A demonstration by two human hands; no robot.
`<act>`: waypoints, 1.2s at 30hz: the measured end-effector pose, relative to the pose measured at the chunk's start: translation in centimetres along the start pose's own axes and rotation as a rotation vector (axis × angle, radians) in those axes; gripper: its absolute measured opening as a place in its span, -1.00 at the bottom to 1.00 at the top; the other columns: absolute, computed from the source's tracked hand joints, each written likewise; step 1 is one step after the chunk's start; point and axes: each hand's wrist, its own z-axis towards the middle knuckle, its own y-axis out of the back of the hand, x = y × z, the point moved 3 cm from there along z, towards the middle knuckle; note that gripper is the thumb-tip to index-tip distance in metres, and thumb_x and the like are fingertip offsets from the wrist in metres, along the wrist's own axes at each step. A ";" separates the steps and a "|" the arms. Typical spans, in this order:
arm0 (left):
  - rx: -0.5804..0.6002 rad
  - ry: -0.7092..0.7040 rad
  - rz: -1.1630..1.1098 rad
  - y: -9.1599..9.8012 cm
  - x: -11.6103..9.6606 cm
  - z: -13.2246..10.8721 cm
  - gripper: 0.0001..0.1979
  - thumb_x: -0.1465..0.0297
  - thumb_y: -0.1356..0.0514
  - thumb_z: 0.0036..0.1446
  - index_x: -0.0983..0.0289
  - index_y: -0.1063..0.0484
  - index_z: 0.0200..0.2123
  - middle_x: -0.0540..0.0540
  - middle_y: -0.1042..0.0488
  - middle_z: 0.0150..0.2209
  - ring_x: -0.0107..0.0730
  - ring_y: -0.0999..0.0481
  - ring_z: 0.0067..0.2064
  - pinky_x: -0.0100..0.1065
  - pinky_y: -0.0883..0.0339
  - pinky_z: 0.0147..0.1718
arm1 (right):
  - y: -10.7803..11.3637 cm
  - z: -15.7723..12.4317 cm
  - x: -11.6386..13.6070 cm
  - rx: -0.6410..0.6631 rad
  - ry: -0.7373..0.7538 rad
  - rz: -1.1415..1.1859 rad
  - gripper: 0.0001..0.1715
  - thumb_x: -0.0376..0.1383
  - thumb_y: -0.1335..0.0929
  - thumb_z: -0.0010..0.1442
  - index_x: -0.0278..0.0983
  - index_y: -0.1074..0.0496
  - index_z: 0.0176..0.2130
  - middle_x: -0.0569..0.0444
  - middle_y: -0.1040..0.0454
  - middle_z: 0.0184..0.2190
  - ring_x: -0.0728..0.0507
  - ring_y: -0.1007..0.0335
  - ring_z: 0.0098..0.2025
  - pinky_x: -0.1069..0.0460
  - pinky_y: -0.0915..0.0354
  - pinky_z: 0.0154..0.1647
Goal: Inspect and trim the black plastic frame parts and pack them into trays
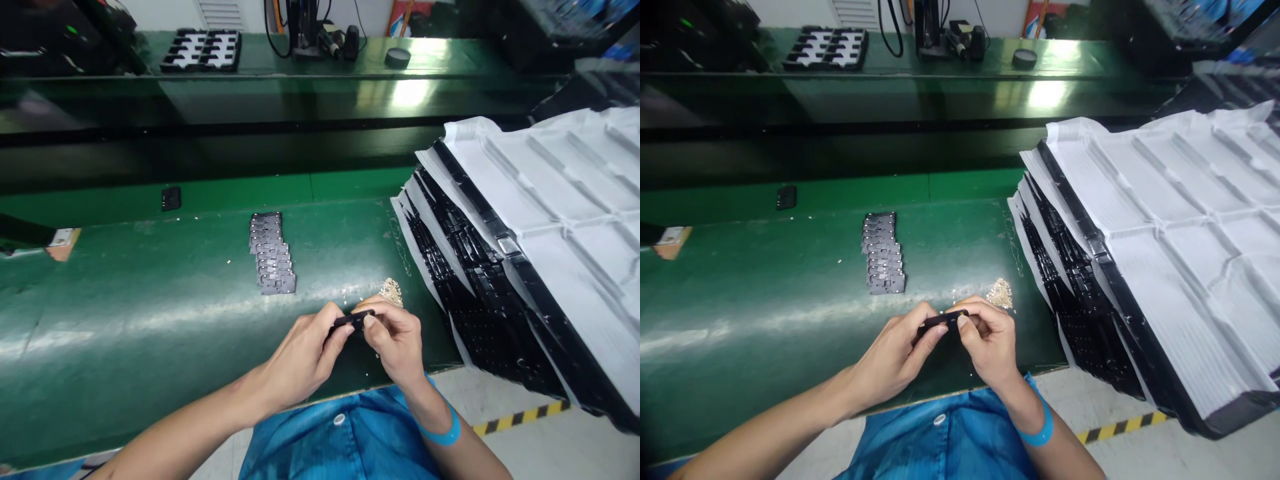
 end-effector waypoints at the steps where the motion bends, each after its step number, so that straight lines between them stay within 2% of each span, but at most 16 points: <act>1: 0.000 0.006 0.002 0.1 0.1 0.1 -0.78 0.34 -0.04 0.50 0.17 -0.16 -0.29 -0.16 -0.15 -0.51 -0.48 -0.13 -0.52 -0.39 -0.01 -0.48 | 0.0 0.0 0.0 0.003 -0.006 0.000 -0.76 -0.42 -0.38 0.35 -0.22 -0.68 -0.24 0.06 -0.58 -0.34 0.00 -0.37 -0.50 0.10 -0.25 -0.53; 5: 0.011 0.018 0.011 0.2 0.6 0.3 -0.78 0.33 -0.05 0.49 0.17 -0.17 -0.29 -0.16 -0.17 -0.51 -0.47 -0.15 -0.52 -0.39 0.00 -0.48 | 0.2 -0.2 -0.3 0.051 -0.058 0.053 -0.76 -0.43 -0.37 0.35 -0.22 -0.66 -0.18 0.06 -0.56 -0.26 0.08 -0.23 -0.59 0.12 -0.15 -0.60; 10: 0.043 0.039 -0.030 0.8 0.8 0.4 -0.85 0.32 -0.07 0.49 0.18 -0.22 -0.22 -0.16 -0.18 -0.50 -0.48 -0.15 -0.53 -0.37 0.01 -0.47 | 0.6 0.1 -0.3 0.162 -0.128 0.111 -0.78 -0.38 -0.38 0.39 -0.22 -0.65 -0.08 0.04 -0.55 -0.21 0.08 -0.33 -0.58 0.11 -0.24 -0.58; 12: 0.077 0.037 -0.085 1.1 0.6 0.2 -0.89 0.30 -0.05 0.50 0.20 -0.27 -0.11 -0.13 -0.24 -0.47 -0.45 -0.23 -0.49 -0.36 -0.05 -0.43 | 0.7 0.2 0.0 0.144 -0.124 0.074 -0.82 -0.36 -0.39 0.41 -0.22 -0.65 -0.11 0.07 -0.54 -0.28 0.08 -0.33 -0.61 0.12 -0.24 -0.59; 14: 0.095 0.016 -0.154 1.4 0.4 -0.1 -0.83 0.27 0.00 0.53 0.21 -0.30 -0.05 -0.08 -0.32 -0.41 -0.41 -0.30 -0.42 -0.33 -0.12 -0.37 | 0.6 0.2 0.2 0.112 -0.119 0.026 -0.83 -0.37 -0.39 0.43 -0.22 -0.63 -0.15 0.12 -0.51 -0.37 0.09 -0.33 -0.63 0.13 -0.23 -0.61; 16: 0.071 0.005 -0.234 1.4 0.4 -0.4 -0.74 0.23 0.06 0.55 0.23 -0.33 -0.07 -0.04 -0.36 -0.37 -0.40 -0.31 -0.39 -0.31 -0.16 -0.33 | 0.4 0.0 0.4 0.091 -0.111 -0.002 -0.82 -0.38 -0.38 0.44 -0.21 -0.63 -0.15 0.14 -0.49 -0.39 0.09 -0.33 -0.64 0.13 -0.23 -0.61; 19: -0.026 0.024 -0.322 1.2 0.8 -0.6 -0.64 0.22 0.13 0.58 0.24 -0.33 -0.19 -0.04 -0.33 -0.41 -0.43 -0.27 -0.43 -0.32 -0.16 -0.35 | -0.1 -0.3 0.6 0.091 -0.089 0.003 -0.80 -0.39 -0.37 0.45 -0.19 -0.63 -0.12 0.10 -0.51 -0.28 0.10 -0.36 -0.63 0.12 -0.26 -0.60; 24: -0.133 -0.015 -0.320 0.7 1.3 -0.4 -0.64 0.24 0.12 0.57 0.22 -0.27 -0.28 -0.06 -0.28 -0.46 -0.44 -0.22 -0.47 -0.33 -0.11 -0.40 | -0.9 -0.9 0.7 0.088 -0.070 0.042 -0.79 -0.38 -0.36 0.48 -0.19 -0.62 -0.08 0.09 -0.50 -0.25 0.09 -0.39 -0.61 0.10 -0.32 -0.58; 30: -0.156 -0.049 -0.309 0.7 1.6 -0.2 -0.67 0.27 0.11 0.55 0.22 -0.29 -0.26 -0.08 -0.23 -0.49 -0.43 -0.22 -0.49 -0.35 -0.12 -0.42 | -1.4 -1.7 0.6 0.053 -0.055 0.059 -0.80 -0.37 -0.35 0.49 -0.22 -0.61 -0.06 0.06 -0.48 -0.28 0.06 -0.39 -0.60 0.08 -0.32 -0.58; 36: -0.139 -0.056 -0.247 0.7 1.5 -0.2 -0.70 0.30 0.12 0.53 0.21 -0.28 -0.25 -0.08 -0.23 -0.48 -0.43 -0.22 -0.49 -0.34 -0.13 -0.42 | -1.3 -2.0 0.4 0.027 -0.072 0.053 -0.81 -0.34 -0.36 0.49 -0.25 -0.57 -0.19 0.07 -0.47 -0.30 0.04 -0.39 -0.60 0.07 -0.31 -0.58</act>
